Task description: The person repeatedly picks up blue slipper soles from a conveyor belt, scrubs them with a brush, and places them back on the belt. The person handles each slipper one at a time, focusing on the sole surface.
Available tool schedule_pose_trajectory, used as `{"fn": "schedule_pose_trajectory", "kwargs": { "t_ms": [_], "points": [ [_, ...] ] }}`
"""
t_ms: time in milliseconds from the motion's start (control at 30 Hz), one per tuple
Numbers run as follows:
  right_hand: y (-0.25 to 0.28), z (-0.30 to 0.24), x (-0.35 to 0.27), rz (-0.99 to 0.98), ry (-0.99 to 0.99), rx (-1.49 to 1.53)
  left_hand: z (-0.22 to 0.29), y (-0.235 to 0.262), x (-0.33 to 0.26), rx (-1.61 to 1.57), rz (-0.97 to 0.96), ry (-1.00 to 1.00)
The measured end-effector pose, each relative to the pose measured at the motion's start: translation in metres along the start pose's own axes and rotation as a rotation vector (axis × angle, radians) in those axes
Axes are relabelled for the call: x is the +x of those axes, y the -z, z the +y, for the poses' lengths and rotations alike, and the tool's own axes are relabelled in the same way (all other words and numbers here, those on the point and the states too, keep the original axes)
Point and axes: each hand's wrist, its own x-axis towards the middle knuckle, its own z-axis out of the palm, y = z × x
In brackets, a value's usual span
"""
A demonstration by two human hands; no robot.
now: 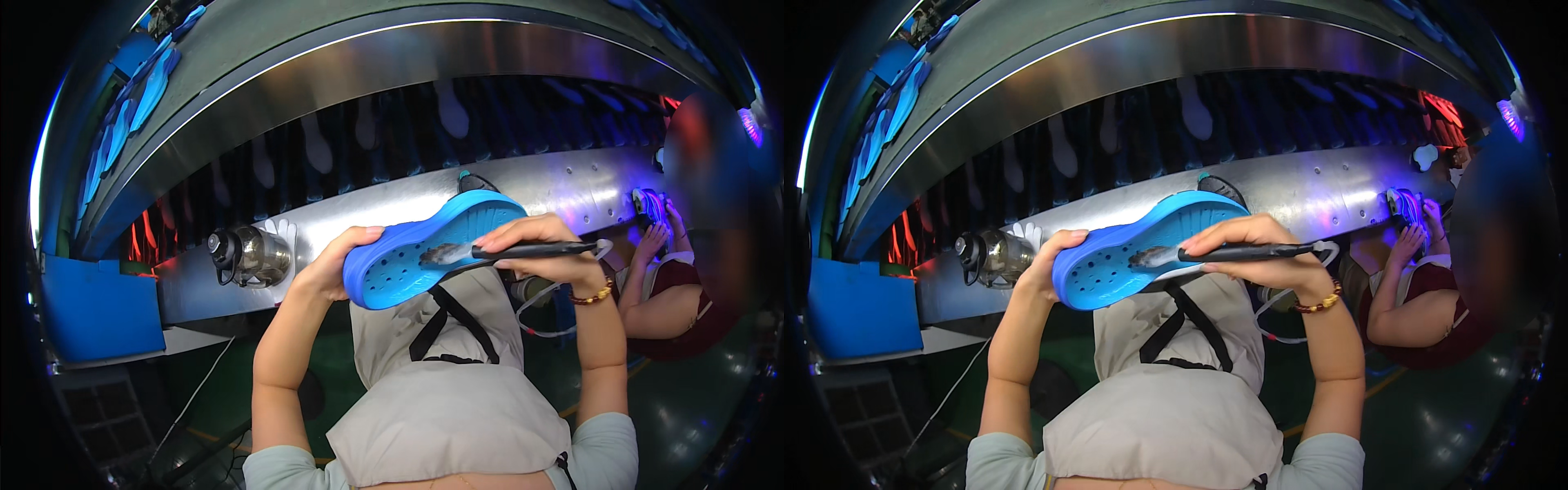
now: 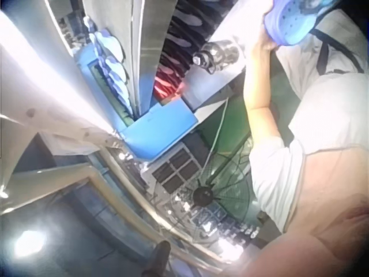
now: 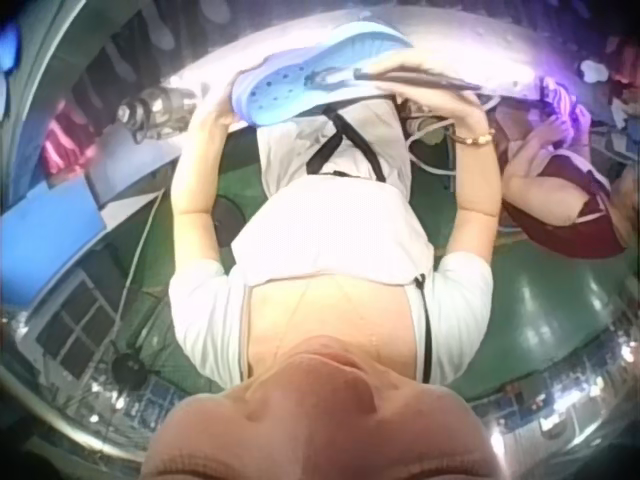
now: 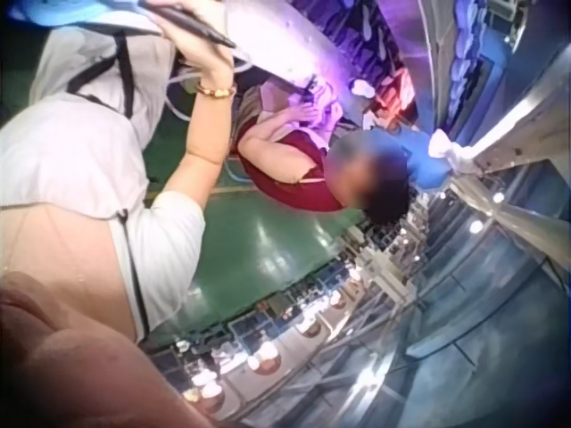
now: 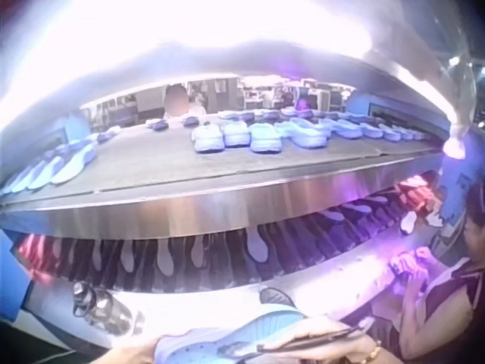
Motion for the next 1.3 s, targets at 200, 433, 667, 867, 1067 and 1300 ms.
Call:
{"fn": "schedule_pose_trajectory", "kwargs": {
  "t_ms": [200,433,667,867,1067,1300],
  "points": [
    [-0.010,-0.010,-0.024,-0.017,0.183,-0.025,0.005,0.029,-0.001,-0.286,-0.140,-0.189],
    [-0.045,0.031,0.011,0.295,-0.035,0.021,-0.053,0.002,0.060,-0.624,-0.216,-0.342],
    [-0.075,0.009,0.010,0.136,0.475,-0.618,-0.045,-0.008,0.061,-0.569,0.146,-0.445],
    [-0.051,-0.017,0.015,0.174,0.292,-0.220,-0.035,-0.022,0.049,-0.588,0.026,-0.527],
    [-0.062,-0.021,0.012,0.006,0.407,-0.185,-0.025,-0.028,0.049,-0.649,-0.017,-0.643],
    [-0.051,-0.004,0.000,-0.048,0.374,-0.191,-0.009,-0.021,0.045,-0.579,0.042,-0.685]
  ]
}}
